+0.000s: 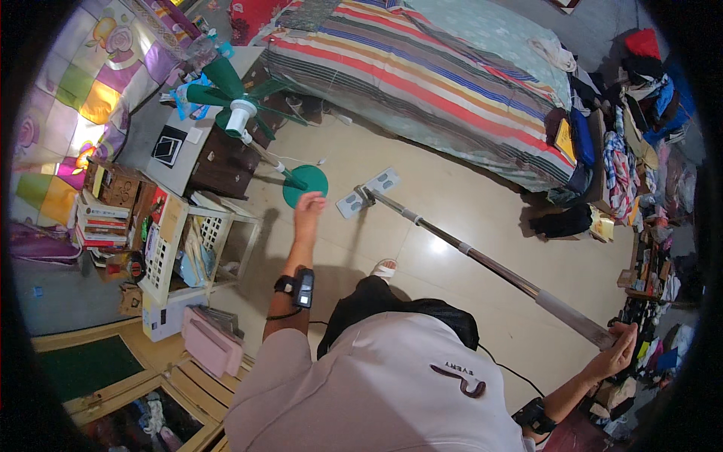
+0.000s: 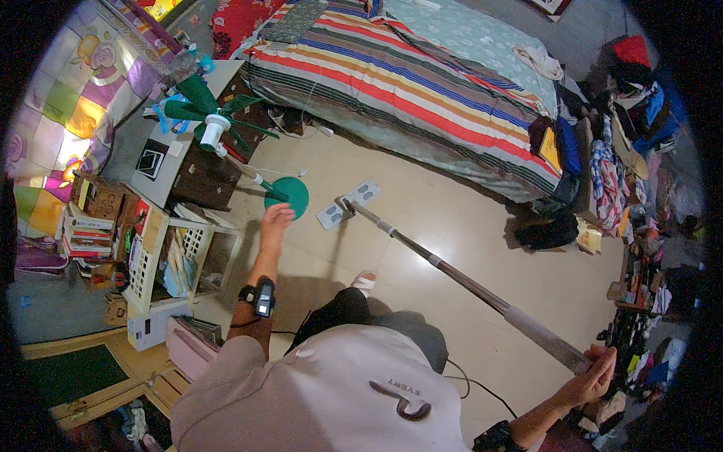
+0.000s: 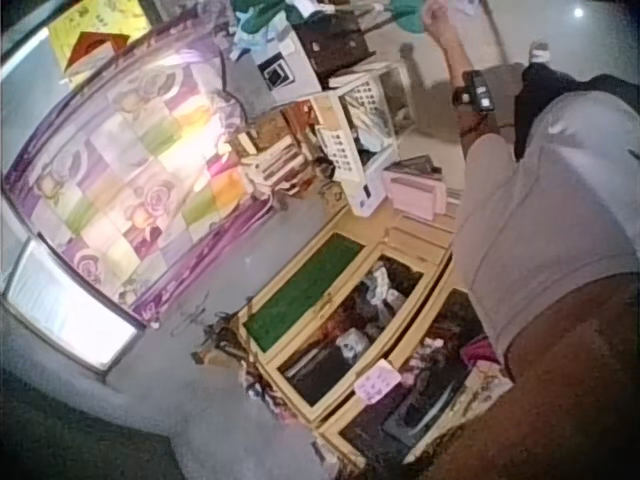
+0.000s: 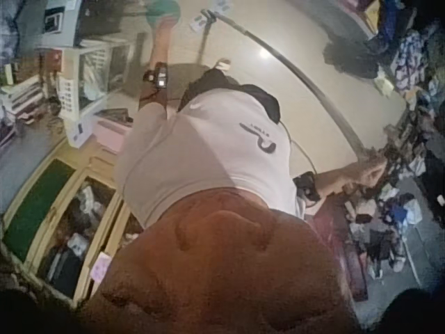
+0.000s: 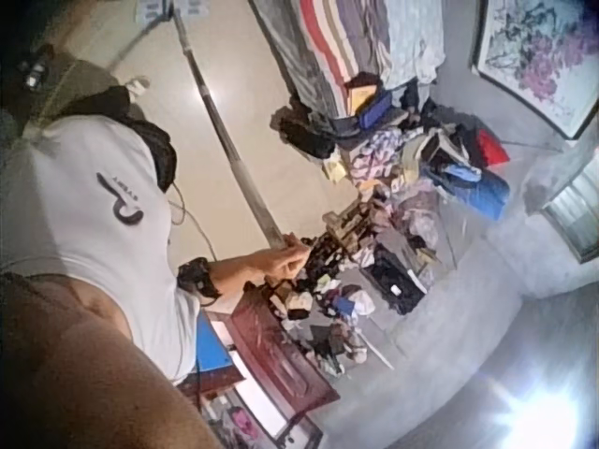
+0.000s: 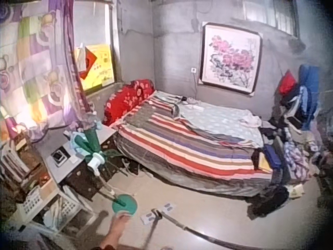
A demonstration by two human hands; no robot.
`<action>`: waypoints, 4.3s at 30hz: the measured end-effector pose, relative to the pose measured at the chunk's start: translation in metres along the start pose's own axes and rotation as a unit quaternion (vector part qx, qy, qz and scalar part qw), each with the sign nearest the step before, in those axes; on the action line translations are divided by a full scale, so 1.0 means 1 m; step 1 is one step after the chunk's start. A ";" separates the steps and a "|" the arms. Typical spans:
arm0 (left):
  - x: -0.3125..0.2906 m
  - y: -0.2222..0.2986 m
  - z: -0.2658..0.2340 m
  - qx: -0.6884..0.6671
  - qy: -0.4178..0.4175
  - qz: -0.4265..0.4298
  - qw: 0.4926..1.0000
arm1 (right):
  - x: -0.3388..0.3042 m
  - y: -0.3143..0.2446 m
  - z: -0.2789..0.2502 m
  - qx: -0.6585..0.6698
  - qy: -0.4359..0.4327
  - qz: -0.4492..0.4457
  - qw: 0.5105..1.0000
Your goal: The recorder mops the floor in a bedroom, moving around clutter and picking up a piece of clothing.
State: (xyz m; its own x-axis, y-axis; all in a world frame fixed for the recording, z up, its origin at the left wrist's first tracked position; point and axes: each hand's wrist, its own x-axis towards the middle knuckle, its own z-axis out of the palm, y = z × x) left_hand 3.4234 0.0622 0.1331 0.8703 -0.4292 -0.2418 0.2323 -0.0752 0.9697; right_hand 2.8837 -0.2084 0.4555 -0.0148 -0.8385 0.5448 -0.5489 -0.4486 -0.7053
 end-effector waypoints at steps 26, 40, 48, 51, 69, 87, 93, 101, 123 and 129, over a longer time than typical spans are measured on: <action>0.127 0.050 -0.150 0.033 0.234 0.061 0.970 | 0.074 0.045 0.042 -0.048 0.128 0.040 0.990; 0.264 0.042 -0.175 0.162 0.149 -0.003 0.976 | 0.038 -0.060 0.045 -0.486 0.116 -0.245 0.831; 0.337 0.008 -0.160 0.075 0.181 -0.054 0.979 | -0.008 -0.080 0.018 -0.367 0.150 -0.166 0.903; 0.338 0.042 -0.113 0.099 0.172 -0.050 0.979 | -0.023 -0.062 -0.025 -0.276 0.180 -0.017 0.944; 0.387 0.053 0.074 -0.024 0.128 -0.004 0.991 | -0.112 -0.154 0.009 -0.182 0.248 0.018 0.951; 0.387 0.074 0.178 0.011 0.175 0.043 0.984 | -0.112 -0.194 0.040 -0.140 0.273 0.060 0.950; 0.387 0.043 0.174 0.032 0.184 0.036 0.982 | -0.119 -0.185 0.026 -0.157 0.250 0.033 0.955; 0.397 0.067 0.176 0.058 -0.010 0.133 0.989 | -0.113 -0.194 0.038 -0.174 0.160 -0.032 0.971; -0.010 0.017 0.221 0.178 -0.705 0.171 0.665 | -0.033 -0.117 0.018 -0.008 -0.057 -0.002 0.998; -0.080 0.007 0.243 0.252 -0.530 0.257 0.768 | -0.022 -0.070 -0.003 0.049 -0.002 -0.018 0.999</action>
State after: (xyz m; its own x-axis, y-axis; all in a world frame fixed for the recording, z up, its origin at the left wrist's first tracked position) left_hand 3.2504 -0.1225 0.1678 -0.1147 -0.9899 0.0831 -0.4532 0.1266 0.8824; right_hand 2.9204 -0.1573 0.4943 0.0070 -0.8220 0.5695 -0.4650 -0.5069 -0.7259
